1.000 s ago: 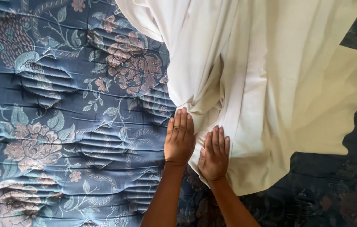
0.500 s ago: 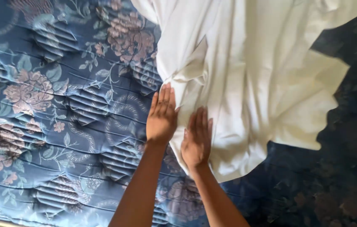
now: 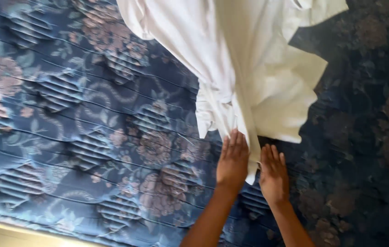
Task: The person folds a white bed sheet on a blue floral mattress. They smooth the fabric with both hands, fold the edges, and roll the sheet into a compact bundle.
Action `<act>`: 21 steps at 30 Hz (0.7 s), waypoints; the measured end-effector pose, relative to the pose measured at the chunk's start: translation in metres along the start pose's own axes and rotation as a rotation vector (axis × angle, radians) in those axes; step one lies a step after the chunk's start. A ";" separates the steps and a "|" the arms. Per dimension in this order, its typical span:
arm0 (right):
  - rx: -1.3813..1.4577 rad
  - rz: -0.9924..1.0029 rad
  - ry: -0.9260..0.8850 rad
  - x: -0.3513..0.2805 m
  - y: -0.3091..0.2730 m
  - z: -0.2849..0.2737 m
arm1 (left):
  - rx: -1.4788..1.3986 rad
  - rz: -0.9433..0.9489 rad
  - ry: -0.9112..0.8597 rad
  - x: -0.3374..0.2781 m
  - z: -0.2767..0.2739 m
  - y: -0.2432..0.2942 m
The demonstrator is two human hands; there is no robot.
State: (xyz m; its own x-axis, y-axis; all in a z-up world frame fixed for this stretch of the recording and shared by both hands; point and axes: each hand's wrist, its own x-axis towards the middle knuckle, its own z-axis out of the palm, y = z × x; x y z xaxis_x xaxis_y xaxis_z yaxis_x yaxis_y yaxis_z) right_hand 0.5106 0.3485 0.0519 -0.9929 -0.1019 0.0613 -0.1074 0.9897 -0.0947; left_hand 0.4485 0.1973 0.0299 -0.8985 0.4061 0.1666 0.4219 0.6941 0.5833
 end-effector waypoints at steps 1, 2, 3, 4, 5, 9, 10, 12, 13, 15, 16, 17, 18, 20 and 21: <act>-0.002 0.015 -0.003 -0.010 0.004 0.000 | -0.006 0.009 -0.011 -0.005 0.013 0.011; 0.038 0.059 0.028 -0.020 0.009 0.002 | 0.027 -0.027 -0.016 -0.010 0.027 0.022; 0.078 0.107 0.059 -0.031 0.013 0.003 | 0.061 -0.062 -0.024 -0.017 0.041 0.033; 0.075 0.126 0.054 -0.033 0.015 0.010 | 0.054 -0.051 -0.039 -0.017 0.049 0.033; 0.076 0.148 0.081 -0.036 0.014 0.017 | 0.098 -0.058 -0.042 -0.020 0.055 0.033; 0.113 0.179 0.138 -0.040 0.015 0.026 | 0.156 -0.021 -0.111 -0.018 0.052 0.030; 0.111 0.195 0.132 -0.046 0.014 0.022 | 0.151 -0.014 -0.125 -0.027 0.057 0.034; 0.154 0.157 0.156 -0.032 0.013 0.020 | 0.091 -0.046 -0.036 -0.026 0.062 0.030; 0.155 0.154 0.163 -0.032 0.013 0.017 | 0.096 -0.045 -0.030 -0.024 0.060 0.031; 0.188 0.152 0.170 -0.031 0.009 0.009 | 0.134 -0.037 -0.102 -0.021 0.053 0.032; 0.191 0.146 0.176 -0.032 0.010 0.008 | 0.139 -0.038 -0.094 -0.019 0.040 0.034; 0.182 0.159 0.158 -0.030 0.009 0.007 | 0.066 -0.032 -0.167 -0.017 0.025 0.034; 0.172 0.171 0.139 -0.027 0.008 0.006 | -0.008 -0.027 -0.239 -0.013 0.010 0.033; 0.177 0.176 0.127 -0.023 0.004 0.003 | -0.127 -0.022 -0.173 -0.017 -0.025 0.022; 0.168 0.198 0.100 -0.024 0.003 0.002 | -0.264 -0.009 -0.123 -0.021 -0.042 0.017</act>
State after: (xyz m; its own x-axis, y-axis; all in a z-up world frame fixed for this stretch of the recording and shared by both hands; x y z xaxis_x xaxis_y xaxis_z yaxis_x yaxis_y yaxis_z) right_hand 0.5337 0.3537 0.0482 -0.9863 0.1109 0.1222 0.0733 0.9578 -0.2778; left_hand 0.4689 0.1757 0.0697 -0.8737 0.4812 0.0720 0.3533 0.5256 0.7739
